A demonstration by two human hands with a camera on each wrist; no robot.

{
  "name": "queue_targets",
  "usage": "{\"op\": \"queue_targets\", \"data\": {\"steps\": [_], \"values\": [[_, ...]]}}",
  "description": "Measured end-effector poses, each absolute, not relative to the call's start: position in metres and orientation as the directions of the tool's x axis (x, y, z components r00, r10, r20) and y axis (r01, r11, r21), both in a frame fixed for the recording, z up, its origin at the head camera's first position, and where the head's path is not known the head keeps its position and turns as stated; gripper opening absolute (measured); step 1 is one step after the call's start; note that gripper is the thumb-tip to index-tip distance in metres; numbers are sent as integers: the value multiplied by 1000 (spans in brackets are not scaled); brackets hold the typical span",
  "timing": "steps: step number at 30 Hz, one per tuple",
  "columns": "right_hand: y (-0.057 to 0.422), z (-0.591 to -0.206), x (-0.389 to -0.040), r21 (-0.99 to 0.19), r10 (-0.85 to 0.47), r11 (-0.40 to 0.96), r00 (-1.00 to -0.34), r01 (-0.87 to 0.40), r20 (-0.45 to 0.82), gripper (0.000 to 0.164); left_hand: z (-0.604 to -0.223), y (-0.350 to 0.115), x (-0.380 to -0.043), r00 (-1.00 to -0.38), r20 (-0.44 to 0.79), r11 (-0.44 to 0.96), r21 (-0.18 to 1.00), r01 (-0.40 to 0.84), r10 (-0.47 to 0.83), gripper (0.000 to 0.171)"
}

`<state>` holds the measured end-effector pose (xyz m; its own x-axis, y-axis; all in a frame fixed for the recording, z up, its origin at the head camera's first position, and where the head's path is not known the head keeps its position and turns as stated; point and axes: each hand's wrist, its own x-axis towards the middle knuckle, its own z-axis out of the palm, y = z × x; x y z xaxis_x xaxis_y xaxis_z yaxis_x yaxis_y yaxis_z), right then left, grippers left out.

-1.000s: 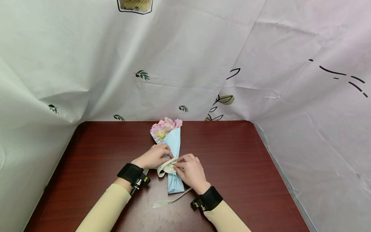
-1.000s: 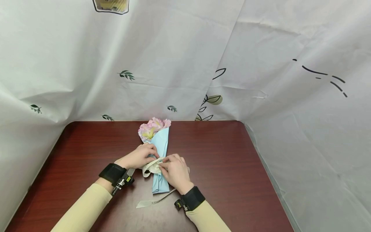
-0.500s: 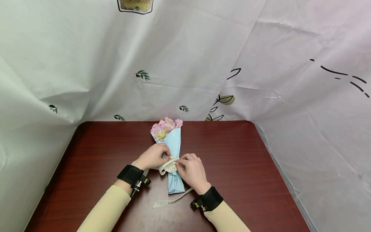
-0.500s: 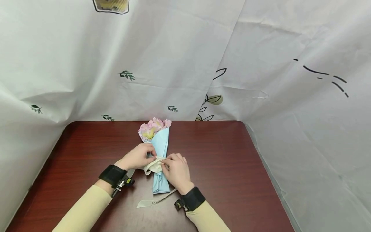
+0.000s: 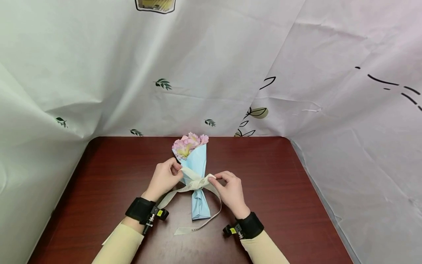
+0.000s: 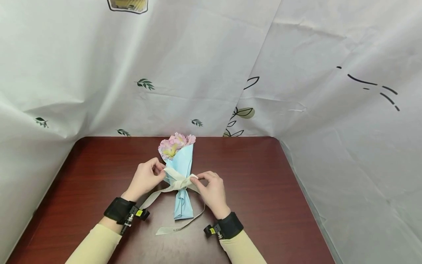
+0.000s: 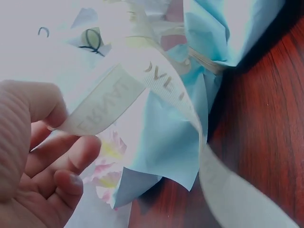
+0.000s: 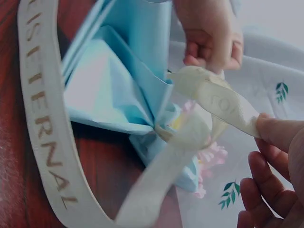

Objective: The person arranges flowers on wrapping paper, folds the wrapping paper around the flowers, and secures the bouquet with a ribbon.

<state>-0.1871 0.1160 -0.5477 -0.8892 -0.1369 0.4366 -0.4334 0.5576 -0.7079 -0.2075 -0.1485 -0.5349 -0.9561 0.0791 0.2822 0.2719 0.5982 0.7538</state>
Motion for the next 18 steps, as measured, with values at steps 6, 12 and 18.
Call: {"op": "queue_targets", "data": {"steps": [6, 12, 18], "values": [[123, -545, -189, -720, -117, 544, -889, -431, 444, 14, -536, -160, -199, -957, 290, 589, 775, 231, -7, 15], [125, -541, -188, -814, -85, 480, -941, -326, 327, 20, -541, -171, -192, -964, 265, 566, 799, 203, -28, 21], [127, -540, -189, -964, -45, 251, -996, -83, 74, 30, -543, -177, -188, -968, 251, 574, 795, 198, -14, 23]]}}
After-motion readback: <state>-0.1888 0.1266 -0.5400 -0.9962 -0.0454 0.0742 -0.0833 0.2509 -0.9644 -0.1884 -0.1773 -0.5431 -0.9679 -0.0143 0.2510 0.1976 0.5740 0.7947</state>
